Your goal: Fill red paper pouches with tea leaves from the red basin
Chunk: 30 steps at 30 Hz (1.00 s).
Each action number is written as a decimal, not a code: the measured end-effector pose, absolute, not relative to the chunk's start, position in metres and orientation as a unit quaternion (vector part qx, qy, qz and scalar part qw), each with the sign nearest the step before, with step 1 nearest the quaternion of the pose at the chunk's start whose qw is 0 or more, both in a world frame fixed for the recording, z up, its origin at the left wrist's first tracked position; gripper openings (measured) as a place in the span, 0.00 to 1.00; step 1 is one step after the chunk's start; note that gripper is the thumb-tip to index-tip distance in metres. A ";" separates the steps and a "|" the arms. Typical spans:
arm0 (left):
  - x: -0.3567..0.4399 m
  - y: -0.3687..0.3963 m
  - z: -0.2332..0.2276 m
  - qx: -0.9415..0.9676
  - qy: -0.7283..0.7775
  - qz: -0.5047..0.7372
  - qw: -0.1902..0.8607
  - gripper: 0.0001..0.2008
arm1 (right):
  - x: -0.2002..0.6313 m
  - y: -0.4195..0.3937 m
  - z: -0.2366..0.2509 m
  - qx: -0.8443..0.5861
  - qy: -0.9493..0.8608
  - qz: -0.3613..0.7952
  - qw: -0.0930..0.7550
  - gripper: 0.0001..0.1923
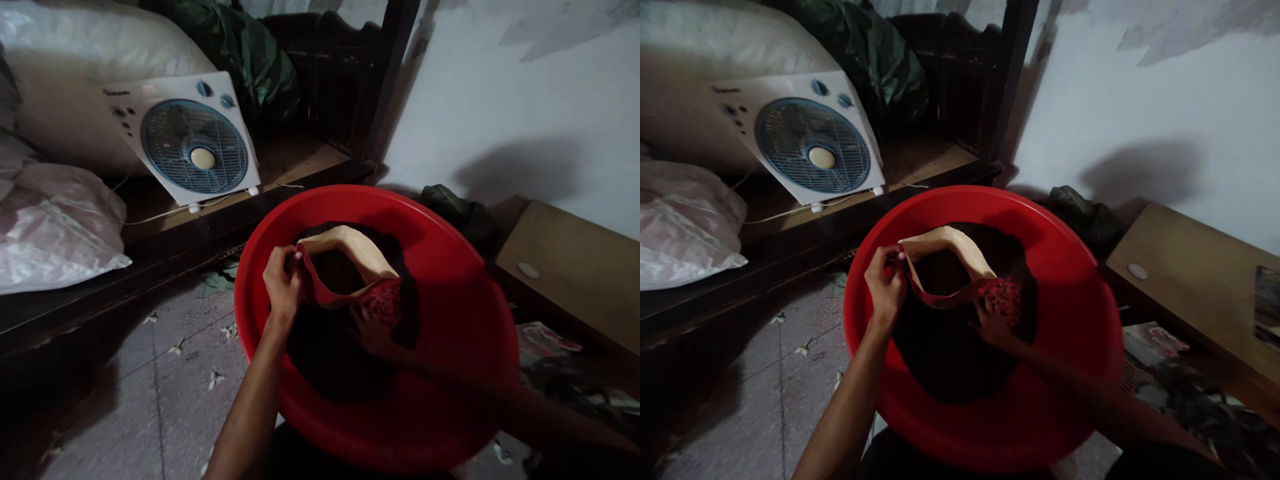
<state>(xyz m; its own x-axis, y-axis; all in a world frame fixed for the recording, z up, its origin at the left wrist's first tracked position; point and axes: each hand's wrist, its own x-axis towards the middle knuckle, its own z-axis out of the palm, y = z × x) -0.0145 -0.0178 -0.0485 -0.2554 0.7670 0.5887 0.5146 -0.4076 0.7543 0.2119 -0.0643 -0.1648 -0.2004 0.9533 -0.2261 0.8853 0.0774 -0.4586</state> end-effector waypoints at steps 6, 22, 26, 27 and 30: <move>-0.015 -0.018 -0.047 0.596 0.532 0.592 0.105 0.05 | 0.183 -0.124 -0.205 -0.591 -0.693 0.410 -0.048 0.37; -0.013 -0.020 -0.045 0.609 0.520 0.589 0.110 0.04 | 0.228 -0.071 -0.078 -0.639 -0.355 0.543 0.412 0.21; -0.013 -0.020 -0.045 0.617 0.507 0.590 0.120 0.04 | 0.222 -0.038 -0.002 -0.544 -0.306 0.445 0.642 0.17; -0.013 -0.019 -0.045 0.617 0.506 0.590 0.121 0.04 | 0.218 -0.032 0.012 -0.512 -0.315 0.441 0.666 0.15; -0.014 -0.018 -0.046 0.615 0.510 0.589 0.120 0.04 | 0.201 -0.015 0.039 -0.435 -0.353 0.454 0.693 0.14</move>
<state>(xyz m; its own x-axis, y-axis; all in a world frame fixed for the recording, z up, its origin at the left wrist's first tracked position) -0.0143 -0.0184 -0.0462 -0.2143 0.7690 0.6023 0.4867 -0.4505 0.7484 0.2008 -0.0149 0.0395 0.3388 0.9360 0.0955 -0.3213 0.2105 -0.9233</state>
